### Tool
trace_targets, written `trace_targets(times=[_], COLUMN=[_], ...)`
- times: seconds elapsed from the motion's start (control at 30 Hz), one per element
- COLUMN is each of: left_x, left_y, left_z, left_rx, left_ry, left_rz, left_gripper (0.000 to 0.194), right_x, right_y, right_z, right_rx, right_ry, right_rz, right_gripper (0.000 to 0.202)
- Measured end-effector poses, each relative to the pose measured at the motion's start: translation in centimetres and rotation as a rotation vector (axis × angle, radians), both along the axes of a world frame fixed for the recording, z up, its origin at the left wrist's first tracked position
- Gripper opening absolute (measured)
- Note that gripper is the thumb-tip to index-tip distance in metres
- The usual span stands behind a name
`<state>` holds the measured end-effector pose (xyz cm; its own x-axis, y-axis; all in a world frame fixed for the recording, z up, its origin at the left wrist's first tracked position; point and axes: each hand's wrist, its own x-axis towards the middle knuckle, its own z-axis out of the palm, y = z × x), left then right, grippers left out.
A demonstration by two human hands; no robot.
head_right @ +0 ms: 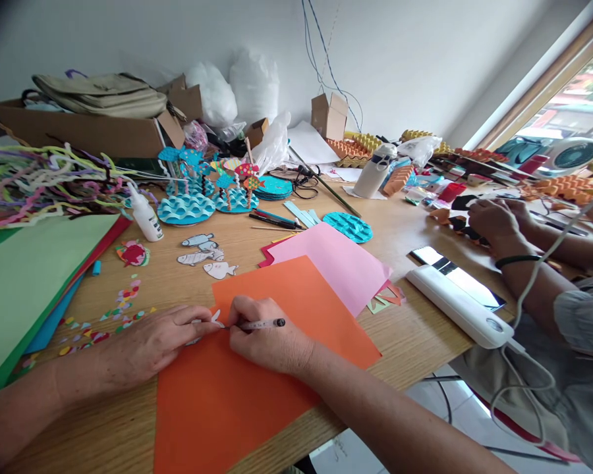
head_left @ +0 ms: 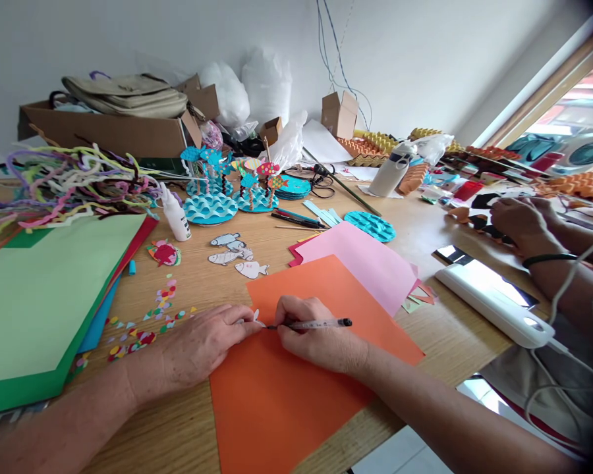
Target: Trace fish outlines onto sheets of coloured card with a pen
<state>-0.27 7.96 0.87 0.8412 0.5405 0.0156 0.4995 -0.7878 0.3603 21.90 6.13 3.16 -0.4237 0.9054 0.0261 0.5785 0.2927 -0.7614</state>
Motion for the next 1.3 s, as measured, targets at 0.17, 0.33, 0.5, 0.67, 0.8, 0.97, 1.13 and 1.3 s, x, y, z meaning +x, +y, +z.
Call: trace_targets(times=[0.17, 0.33, 0.5, 0.67, 0.8, 0.97, 1.13, 1.3], left_x=[-0.2, -0.1, -0.1, -0.4, -0.4, -0.2, -0.1, -0.1], left_y=[0.0, -0.1, -0.1, -0.1, -0.1, -0.1, -0.2, -0.2], left_z=[-0.4, -0.6, -0.6, -0.9, -0.8, -0.5, -0.3, -0.2], left_rx=[0.013, 0.003, -0.014, 0.040, 0.027, -0.026, -0.037, -0.034], left_ry=[-0.004, -0.013, -0.024, -0.025, -0.055, -0.059, -0.078, -0.078], left_rz=[0.003, 0.045, 0.040, 0.032, 0.029, 0.036, 0.037, 0.033], left_gripper=[0.069, 0.059, 0.067, 0.065, 0.063, 0.062, 0.062, 0.063], right_x=[0.0, -0.3, -0.9, -1.1, -1.1, -1.2, -1.4, -1.4], right_y=[0.1, 0.5, 0.9, 1.0, 1.0, 1.0, 1.0, 1.1], right_z=[0.3, 0.5, 0.1, 0.0, 0.1, 0.1, 0.2, -0.2], right_rx=[-0.044, -0.067, -0.063, -0.058, -0.062, -0.058, -0.060, -0.017], right_ry=[0.026, 0.060, 0.059, 0.053, 0.034, 0.010, -0.002, -0.003], right_rz=[-0.041, -0.076, -0.028, -0.034, -0.037, -0.043, -0.045, -0.031], right_gripper=[0.013, 0.012, 0.011, 0.012, 0.012, 0.011, 0.012, 0.011])
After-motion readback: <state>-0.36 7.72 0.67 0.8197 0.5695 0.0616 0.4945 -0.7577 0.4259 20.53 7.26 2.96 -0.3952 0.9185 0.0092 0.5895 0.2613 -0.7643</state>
